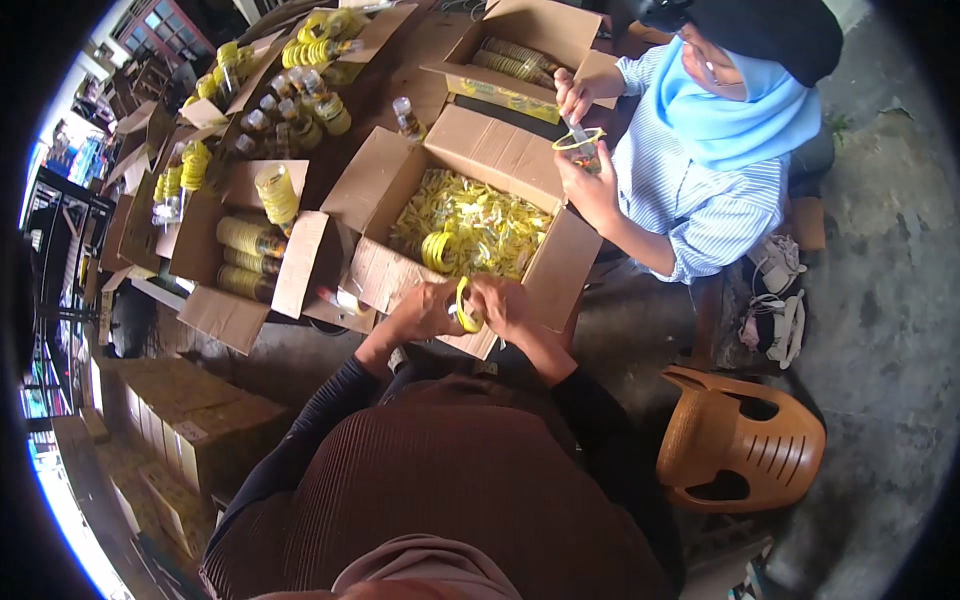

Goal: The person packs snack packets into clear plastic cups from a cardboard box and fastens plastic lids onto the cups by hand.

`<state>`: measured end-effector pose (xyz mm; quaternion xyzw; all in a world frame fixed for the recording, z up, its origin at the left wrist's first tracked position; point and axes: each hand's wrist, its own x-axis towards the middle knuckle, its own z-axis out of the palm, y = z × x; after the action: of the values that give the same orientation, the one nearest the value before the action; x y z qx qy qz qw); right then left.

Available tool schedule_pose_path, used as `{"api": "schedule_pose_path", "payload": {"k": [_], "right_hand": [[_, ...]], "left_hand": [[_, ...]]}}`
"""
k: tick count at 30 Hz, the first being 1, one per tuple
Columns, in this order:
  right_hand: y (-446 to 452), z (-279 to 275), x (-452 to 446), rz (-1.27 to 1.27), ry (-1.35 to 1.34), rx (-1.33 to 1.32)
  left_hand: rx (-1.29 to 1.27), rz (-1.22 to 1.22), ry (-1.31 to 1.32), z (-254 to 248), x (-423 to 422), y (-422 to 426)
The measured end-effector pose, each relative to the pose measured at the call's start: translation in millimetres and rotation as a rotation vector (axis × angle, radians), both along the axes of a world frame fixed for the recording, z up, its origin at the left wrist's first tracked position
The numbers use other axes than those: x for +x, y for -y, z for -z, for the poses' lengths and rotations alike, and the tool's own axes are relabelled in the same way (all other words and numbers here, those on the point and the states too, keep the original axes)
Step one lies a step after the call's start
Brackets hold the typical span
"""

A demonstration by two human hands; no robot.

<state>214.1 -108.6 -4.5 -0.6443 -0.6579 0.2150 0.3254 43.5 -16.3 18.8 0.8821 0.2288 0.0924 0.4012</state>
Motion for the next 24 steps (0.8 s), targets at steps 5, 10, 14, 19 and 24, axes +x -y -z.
{"api": "schedule_pose_path", "payload": {"k": [5,10,14,19,24], "right_hand": [[-25.8,-11.7,-3.5,0.096,-0.113,0.094],[-36.4,12.2,-7.4,0.221,-0.399,0.212],[-40.7,25.8,-16.9,0.333,-0.596,0.315],[-60.4,124.0,12.0,0.66,-0.52,0.323],[-40.6,70.7,29.9,0.507,-0.307,0.149]], "left_hand": [[0.182,-0.147,0.069,-33.0,3.9,-2.2],[0.383,-0.253,0.146,-36.8,11.7,7.9],[0.392,-0.302,0.299,-24.3,11.8,14.5],[0.431,-0.355,0.297,-15.6,-10.2,25.7],[0.232,-0.561,0.229,8.4,-74.7,17.5]]}}
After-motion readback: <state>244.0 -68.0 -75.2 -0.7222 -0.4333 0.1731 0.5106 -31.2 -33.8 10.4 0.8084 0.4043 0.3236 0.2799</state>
